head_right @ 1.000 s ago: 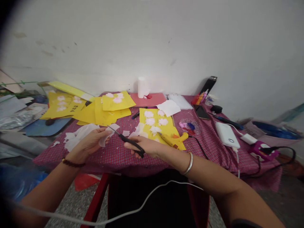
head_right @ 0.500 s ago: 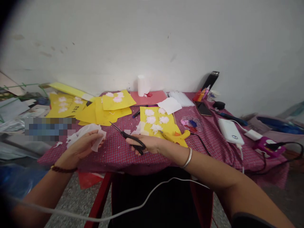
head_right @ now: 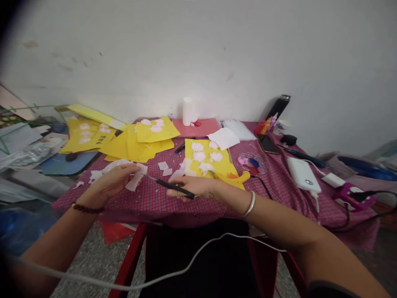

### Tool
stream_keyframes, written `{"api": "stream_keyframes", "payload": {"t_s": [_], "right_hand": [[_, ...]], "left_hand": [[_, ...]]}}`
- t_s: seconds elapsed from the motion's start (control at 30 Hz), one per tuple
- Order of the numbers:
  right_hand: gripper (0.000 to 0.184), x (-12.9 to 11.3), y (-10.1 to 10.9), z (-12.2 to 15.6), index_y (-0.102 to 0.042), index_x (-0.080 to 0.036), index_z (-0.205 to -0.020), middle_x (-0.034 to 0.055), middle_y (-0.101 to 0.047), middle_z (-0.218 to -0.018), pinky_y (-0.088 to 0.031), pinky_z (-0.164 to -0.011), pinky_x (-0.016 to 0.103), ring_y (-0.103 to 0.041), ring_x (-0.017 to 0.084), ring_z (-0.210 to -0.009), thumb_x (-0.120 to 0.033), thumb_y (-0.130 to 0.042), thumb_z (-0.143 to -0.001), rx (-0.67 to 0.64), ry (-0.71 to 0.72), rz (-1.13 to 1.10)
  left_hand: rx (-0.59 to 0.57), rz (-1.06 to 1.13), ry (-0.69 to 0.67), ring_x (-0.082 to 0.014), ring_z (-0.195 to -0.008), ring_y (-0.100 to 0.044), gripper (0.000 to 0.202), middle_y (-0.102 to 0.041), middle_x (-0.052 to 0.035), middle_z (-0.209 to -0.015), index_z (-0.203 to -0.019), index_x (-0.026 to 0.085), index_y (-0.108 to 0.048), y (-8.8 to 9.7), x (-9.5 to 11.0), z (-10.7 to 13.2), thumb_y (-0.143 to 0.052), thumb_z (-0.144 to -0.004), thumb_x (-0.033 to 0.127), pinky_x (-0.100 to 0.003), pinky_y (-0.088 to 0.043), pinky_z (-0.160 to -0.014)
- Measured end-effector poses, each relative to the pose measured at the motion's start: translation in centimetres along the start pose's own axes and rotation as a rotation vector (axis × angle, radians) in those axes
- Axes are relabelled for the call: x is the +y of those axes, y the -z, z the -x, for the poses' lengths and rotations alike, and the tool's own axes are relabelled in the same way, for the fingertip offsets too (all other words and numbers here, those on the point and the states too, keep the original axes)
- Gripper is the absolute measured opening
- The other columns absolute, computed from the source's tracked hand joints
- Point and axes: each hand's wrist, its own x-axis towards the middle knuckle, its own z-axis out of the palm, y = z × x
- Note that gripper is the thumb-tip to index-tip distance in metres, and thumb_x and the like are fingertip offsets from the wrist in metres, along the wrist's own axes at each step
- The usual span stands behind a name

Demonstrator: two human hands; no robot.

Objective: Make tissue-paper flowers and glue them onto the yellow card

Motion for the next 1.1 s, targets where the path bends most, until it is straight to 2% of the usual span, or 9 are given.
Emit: {"api": "stream_keyframes", "payload": {"t_s": [0.17,0.37,0.5,0.7,0.8,0.87,0.93,1.0,1.1], "right_hand": [[0.054,0.6,-0.1,-0.3,-0.054,-0.011,-0.107,-0.0037,-0.045,-0.072,-0.036,-0.053,0.02,-0.042,0.005,-0.058,-0.058,-0.065,-0.081,0.031,0.016,0.002],[0.046,1.1,0.0,-0.5,-0.056,-0.012,-0.109,-0.0049,-0.045,-0.068,-0.034,-0.051,0.02,-0.042,0.005,-0.055,-0.05,-0.065,-0.085,0.046,0.023,0.016],[0.048,1.4,0.1,-0.4,-0.056,-0.012,-0.108,-0.0049,-0.045,-0.069,-0.035,-0.05,0.019,-0.042,0.005,-0.055,-0.053,-0.065,-0.084,0.067,0.055,0.014],[0.052,2.5,0.1,-0.2,-0.054,-0.015,-0.103,-0.0059,-0.047,-0.066,-0.035,-0.046,0.019,-0.044,0.005,-0.052,-0.061,-0.063,-0.082,0.115,0.089,-0.011],[0.047,3.0,0.2,-0.3,-0.053,-0.015,-0.098,-0.007,-0.046,-0.062,-0.033,-0.044,0.019,-0.042,0.004,-0.048,-0.058,-0.066,-0.082,0.142,0.099,-0.086],[0.043,3.2,0.2,-0.5,-0.053,-0.015,-0.097,-0.0074,-0.045,-0.06,-0.033,-0.043,0.019,-0.042,0.004,-0.047,-0.054,-0.066,-0.083,0.179,0.092,-0.112],[0.037,3.1,0.2,-0.7,-0.054,-0.015,-0.096,-0.0074,-0.045,-0.06,-0.032,-0.041,0.019,-0.041,0.004,-0.045,-0.049,-0.065,-0.085,0.214,0.074,-0.108],[0.03,3.0,0.2,-0.9,-0.054,-0.016,-0.093,-0.0074,-0.046,-0.058,-0.031,-0.041,0.019,-0.04,0.004,-0.044,-0.043,-0.064,-0.087,0.235,0.058,-0.104],[0.023,2.8,0.0,-1.2,-0.052,-0.016,-0.084,-0.0075,-0.045,-0.054,-0.031,-0.041,0.019,-0.041,0.004,-0.042,-0.036,-0.059,-0.091,0.236,0.048,-0.127]], "left_hand": [[-0.081,-0.055,0.038,-0.0132,-0.045,-0.052,0.014,-0.062,-0.0033,-0.057,-0.067,0.014,-0.069,-0.2,0.2,0.0,-0.071,-0.065,0.028,-0.023,-0.04,-0.04],[-0.069,-0.066,0.039,-0.0129,-0.044,-0.05,0.012,-0.06,-0.0024,-0.052,-0.06,0.015,-0.066,-1.2,0.4,-0.1,-0.069,-0.063,0.026,-0.024,-0.038,-0.039],[-0.071,-0.09,0.022,-0.0122,-0.043,-0.049,0.014,-0.06,-0.0025,-0.052,-0.058,0.015,-0.065,-1.8,0.5,-0.2,-0.066,-0.066,0.026,-0.023,-0.037,-0.039],[-0.068,-0.072,0.027,-0.0131,-0.044,-0.053,0.017,-0.061,-0.0035,-0.053,-0.063,0.013,-0.066,-2.7,0.6,-0.6,-0.066,-0.074,0.026,-0.023,-0.043,-0.04],[-0.05,-0.003,0.013,-0.0129,-0.051,-0.058,0.011,-0.067,-0.0032,-0.067,-0.077,0.014,-0.068,-3.0,0.6,-0.7,-0.069,-0.075,0.025,-0.024,-0.052,-0.048],[-0.047,0.05,0.005,-0.0137,-0.057,-0.063,0.015,-0.071,-0.0031,-0.079,-0.09,0.017,-0.068,-2.7,0.2,-0.6,-0.07,-0.077,0.024,-0.027,-0.057,-0.055],[-0.056,0.066,0.036,-0.0149,-0.059,-0.065,0.016,-0.072,-0.0052,-0.082,-0.093,0.017,-0.067,-2.1,-0.4,-0.2,-0.069,-0.079,0.023,-0.027,-0.058,-0.056],[-0.054,0.05,0.101,-0.0148,-0.058,-0.066,0.009,-0.072,-0.0086,-0.075,-0.085,0.013,-0.066,-1.3,-1.2,0.1,-0.067,-0.08,0.021,-0.025,-0.057,-0.056],[-0.013,0.031,0.139,-0.0131,-0.055,-0.066,0.006,-0.072,-0.0086,-0.069,-0.075,0.012,-0.063,-0.2,-2.2,0.6,-0.068,-0.077,0.016,-0.021,-0.055,-0.054]]}}
